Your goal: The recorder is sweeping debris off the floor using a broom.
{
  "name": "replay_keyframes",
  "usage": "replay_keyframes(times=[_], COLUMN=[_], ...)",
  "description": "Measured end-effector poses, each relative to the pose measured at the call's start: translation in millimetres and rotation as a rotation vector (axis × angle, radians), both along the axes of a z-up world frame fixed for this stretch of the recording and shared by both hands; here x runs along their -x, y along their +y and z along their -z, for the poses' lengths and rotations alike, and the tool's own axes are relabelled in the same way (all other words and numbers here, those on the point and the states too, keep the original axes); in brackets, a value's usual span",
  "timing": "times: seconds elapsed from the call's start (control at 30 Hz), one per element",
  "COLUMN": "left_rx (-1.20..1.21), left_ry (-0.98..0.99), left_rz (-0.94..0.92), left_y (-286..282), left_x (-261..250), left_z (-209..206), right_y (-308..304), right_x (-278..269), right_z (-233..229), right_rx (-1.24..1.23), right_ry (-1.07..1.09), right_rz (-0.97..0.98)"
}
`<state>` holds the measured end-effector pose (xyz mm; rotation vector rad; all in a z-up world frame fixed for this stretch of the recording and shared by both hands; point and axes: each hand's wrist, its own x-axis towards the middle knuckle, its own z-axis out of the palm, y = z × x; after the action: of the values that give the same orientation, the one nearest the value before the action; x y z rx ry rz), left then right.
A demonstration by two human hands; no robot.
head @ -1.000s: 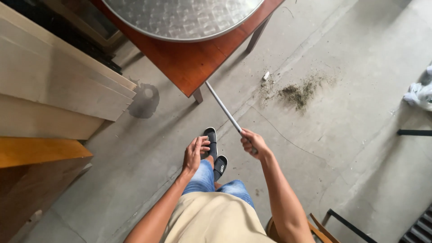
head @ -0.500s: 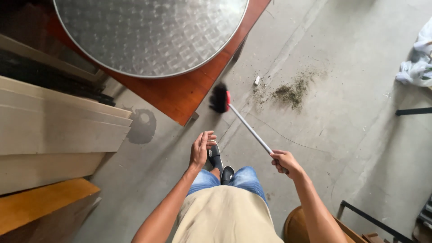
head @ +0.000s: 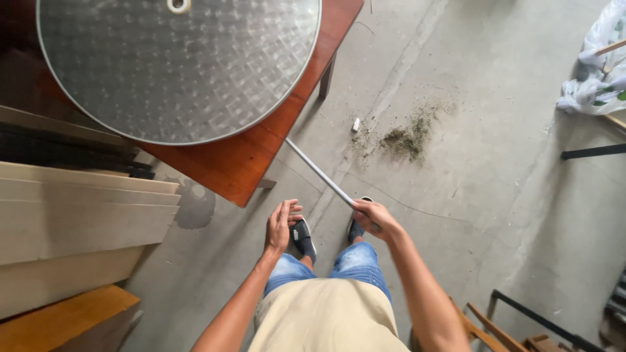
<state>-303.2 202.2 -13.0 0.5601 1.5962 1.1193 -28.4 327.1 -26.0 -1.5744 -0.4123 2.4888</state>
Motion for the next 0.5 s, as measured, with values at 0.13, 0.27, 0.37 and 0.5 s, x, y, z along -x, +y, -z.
replay_keyframes(times=[0.13,0.27,0.37,0.5], left_rx=[0.018,-0.013,-0.012,-0.037], left_ry=[0.03,0.097,0.076,0.069], left_rz=[-0.066,-0.138,-0.165,-0.153], left_y=[17,43,65,94], left_x=[-29,-56,-85,-123], left_z=[-7,-13,-13,-14], right_y=[48,109,144,170], right_x=[10,-46,-117,-154], right_z=[77,132,115,27], right_rx=[0.144,0.265,0.243,-0.152], right_ry=[0.102,0.138,0.025,-0.383], right_rz=[0.002,0.095,0.113,-0.077])
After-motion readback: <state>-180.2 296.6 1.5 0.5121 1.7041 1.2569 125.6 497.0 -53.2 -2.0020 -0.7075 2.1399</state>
